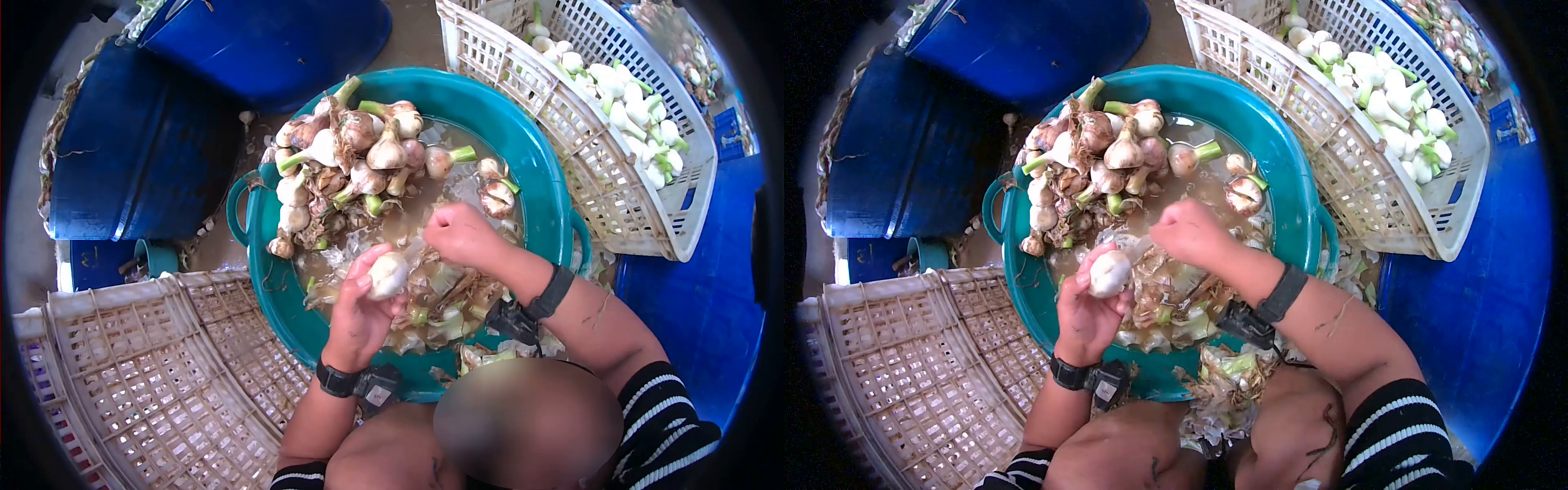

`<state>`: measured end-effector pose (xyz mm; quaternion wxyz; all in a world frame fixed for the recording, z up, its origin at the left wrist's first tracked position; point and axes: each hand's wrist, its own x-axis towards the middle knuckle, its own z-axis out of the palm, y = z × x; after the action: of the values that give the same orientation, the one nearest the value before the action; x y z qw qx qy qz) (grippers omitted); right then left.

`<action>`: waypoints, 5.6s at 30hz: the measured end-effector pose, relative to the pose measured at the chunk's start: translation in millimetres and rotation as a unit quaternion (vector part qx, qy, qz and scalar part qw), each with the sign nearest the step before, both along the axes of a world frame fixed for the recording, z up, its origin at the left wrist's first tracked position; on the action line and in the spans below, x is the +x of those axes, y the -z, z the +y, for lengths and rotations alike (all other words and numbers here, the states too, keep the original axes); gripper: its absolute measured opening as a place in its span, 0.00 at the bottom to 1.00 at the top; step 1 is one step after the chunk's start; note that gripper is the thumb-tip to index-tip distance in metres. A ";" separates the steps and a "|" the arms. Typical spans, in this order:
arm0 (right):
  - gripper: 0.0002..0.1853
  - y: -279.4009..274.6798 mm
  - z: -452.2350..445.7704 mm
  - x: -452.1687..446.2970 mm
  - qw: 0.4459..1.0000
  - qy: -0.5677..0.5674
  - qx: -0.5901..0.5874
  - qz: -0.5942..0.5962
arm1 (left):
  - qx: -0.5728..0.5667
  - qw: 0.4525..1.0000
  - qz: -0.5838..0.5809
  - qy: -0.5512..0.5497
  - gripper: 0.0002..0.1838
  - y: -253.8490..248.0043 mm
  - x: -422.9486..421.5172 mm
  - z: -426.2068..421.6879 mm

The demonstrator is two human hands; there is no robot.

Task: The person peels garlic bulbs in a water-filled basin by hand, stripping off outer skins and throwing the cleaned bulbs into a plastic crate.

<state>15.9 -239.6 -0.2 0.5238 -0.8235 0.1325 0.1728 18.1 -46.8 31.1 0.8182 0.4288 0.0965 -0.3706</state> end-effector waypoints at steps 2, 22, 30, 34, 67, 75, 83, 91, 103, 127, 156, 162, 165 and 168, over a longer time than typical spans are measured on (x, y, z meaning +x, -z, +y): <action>0.07 14.5 0.3 -2.0 0.995 0.011 0.044 0.085 | -0.038 0.999 0.024 -0.008 0.24 0.6 2.4 1.8; 0.09 -8.5 11.9 -16.6 0.964 -0.005 0.236 -0.122 | 0.196 0.949 -0.226 0.101 0.27 12.7 5.7 19.2; 0.08 9.1 15.9 -34.9 0.952 -0.192 -0.107 -0.214 | -0.019 0.999 -0.024 -0.036 0.21 29.3 -0.9 12.0; 0.09 -7.5 16.1 -41.1 0.929 -0.302 -0.170 -0.127 | -0.042 0.995 0.034 -0.081 0.20 40.5 0.2 17.8; 0.09 -58.4 5.8 -13.3 0.729 0.097 0.674 0.069 | -0.098 0.976 0.193 -0.038 0.16 33.8 10.8 23.0; 0.18 -30.7 6.8 -36.9 0.853 -0.274 -0.391 -0.209 | -0.074 0.984 0.145 -0.075 0.24 18.0 15.0 26.7; 0.10 -34.0 44.6 -34.0 0.862 -0.156 -0.217 -0.431 | 0.062 0.989 0.114 -0.071 0.14 5.9 3.3 0.2; 0.07 -11.8 5.2 -11.6 0.888 -0.183 -0.318 -0.276 | -0.105 0.982 0.132 0.086 0.20 25.9 2.5 15.2; 0.19 -26.2 52.9 -30.8 0.896 -0.226 -0.200 -0.325 | 0.094 0.992 0.082 -0.023 0.23 -0.2 0.4 -2.2; 0.29 8.2 30.4 -23.0 0.752 0.156 0.618 0.168 | 0.270 0.876 -0.392 0.077 0.41 -16.0 -0.1 -2.6; 0.19 67.2 -66.7 6.7 0.875 -0.397 -0.241 0.134 | 0.306 0.938 -0.152 0.059 0.17 25.1 0.8 1.9; 0.41 -30.7 -10.2 -3.6 0.957 -0.111 0.245 -0.111 | 0.178 0.973 -0.007 0.145 0.29 15.7 4.9 -19.6; 0.40 -36.2 24.9 -18.2 0.922 -0.097 0.119 -0.356 | 0.032 0.991 0.104 0.076 0.24 23.2 3.0 -18.3; 0.31 -30.6 25.3 -32.4 0.954 -0.009 -0.066 -0.293 | 0.089 0.994 0.062 -0.008 0.21 31.7 4.2 -12.8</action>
<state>-16.5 -214.2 30.4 0.4826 -0.8719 -0.0233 -0.0803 22.3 -59.6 -0.5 0.7724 0.4751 0.1823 -0.3801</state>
